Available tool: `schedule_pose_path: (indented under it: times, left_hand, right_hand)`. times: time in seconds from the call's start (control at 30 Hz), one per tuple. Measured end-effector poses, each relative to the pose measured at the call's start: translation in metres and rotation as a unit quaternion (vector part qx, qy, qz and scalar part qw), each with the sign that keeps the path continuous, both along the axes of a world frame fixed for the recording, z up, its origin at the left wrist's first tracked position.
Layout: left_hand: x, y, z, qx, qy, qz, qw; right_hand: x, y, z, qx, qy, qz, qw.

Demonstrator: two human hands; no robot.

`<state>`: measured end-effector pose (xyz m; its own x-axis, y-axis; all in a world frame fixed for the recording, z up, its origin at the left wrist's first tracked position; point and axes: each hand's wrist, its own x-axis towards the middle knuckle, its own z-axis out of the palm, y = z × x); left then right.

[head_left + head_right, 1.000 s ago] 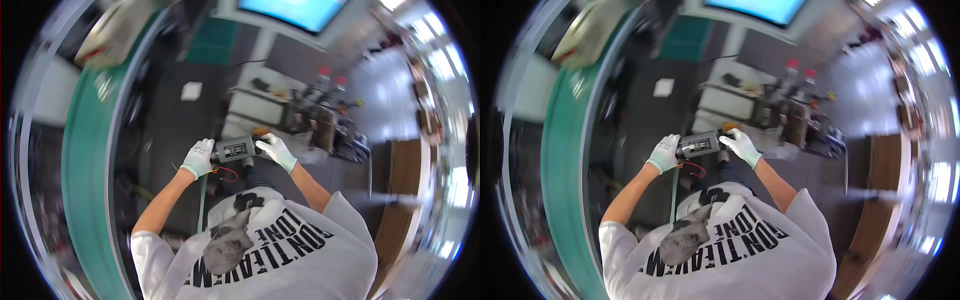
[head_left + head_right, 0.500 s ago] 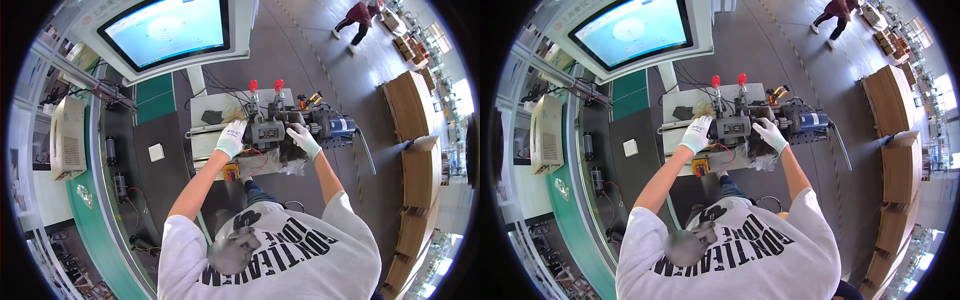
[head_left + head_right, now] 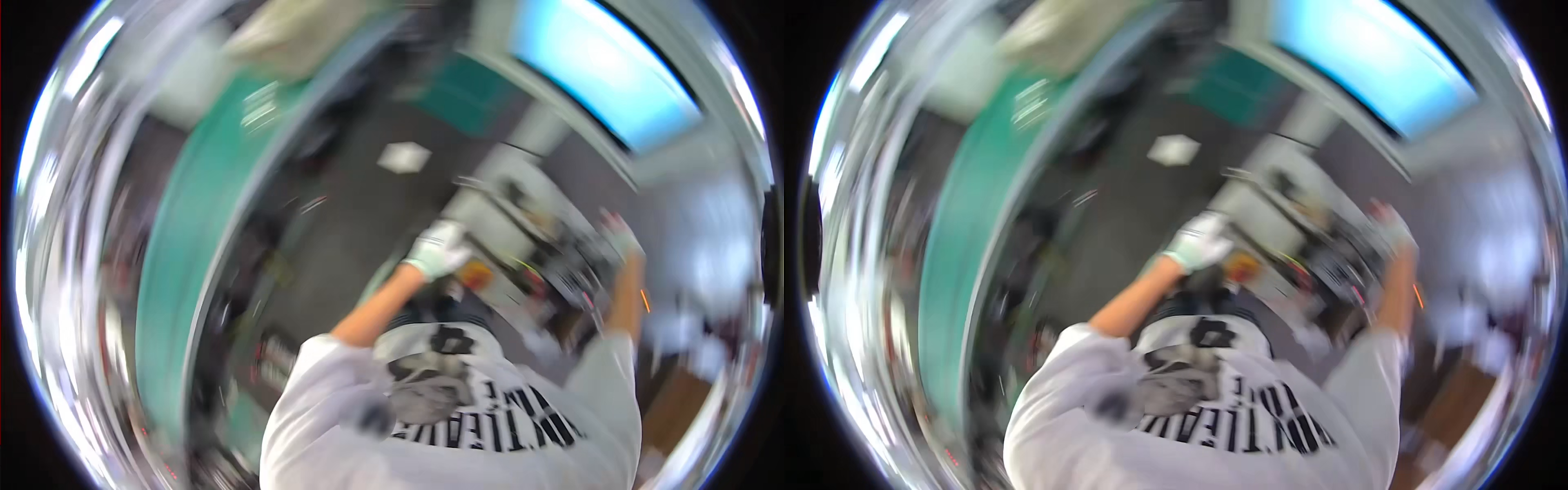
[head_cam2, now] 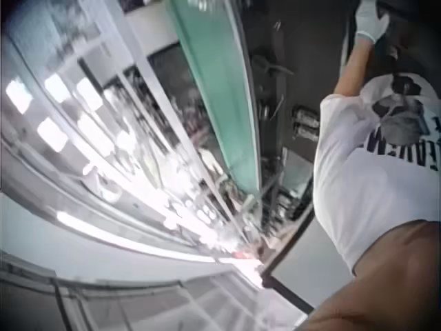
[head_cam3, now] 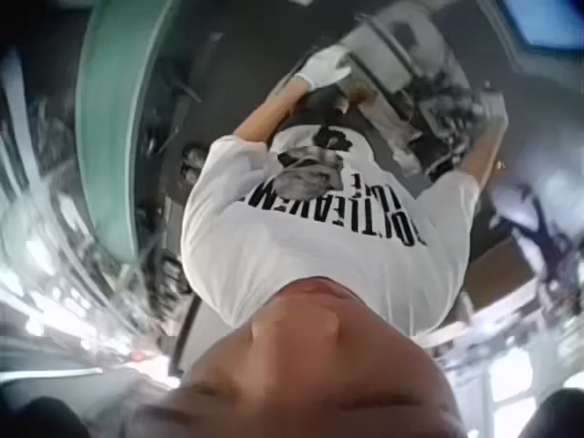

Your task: Assembling and testing electronic components on a production line.

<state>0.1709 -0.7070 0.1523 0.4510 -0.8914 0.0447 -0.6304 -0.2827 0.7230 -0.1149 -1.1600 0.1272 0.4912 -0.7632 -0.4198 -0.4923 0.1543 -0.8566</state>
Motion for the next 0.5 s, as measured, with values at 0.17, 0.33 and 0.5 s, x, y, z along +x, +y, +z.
schedule_pose_path:
  times: [0.17, 0.33, 0.5]
  left_hand:
    - [-0.023, 0.204, -0.067, 0.167, 0.058, 0.264, 0.948]
    - [-0.095, 0.379, -0.094, 0.219, 0.127, 0.567, 0.784]
    - [-0.082, 0.381, -0.092, 0.235, 0.236, 0.436, 0.836]
  right_hand:
    - [0.105, 0.021, -0.008, -0.264, 0.159, 0.151, 0.939]
    - [0.217, 0.065, 0.009, -0.318, 0.171, 0.204, 0.910]
    - [0.249, 0.091, 0.030, -0.331, 0.148, 0.221, 0.905]
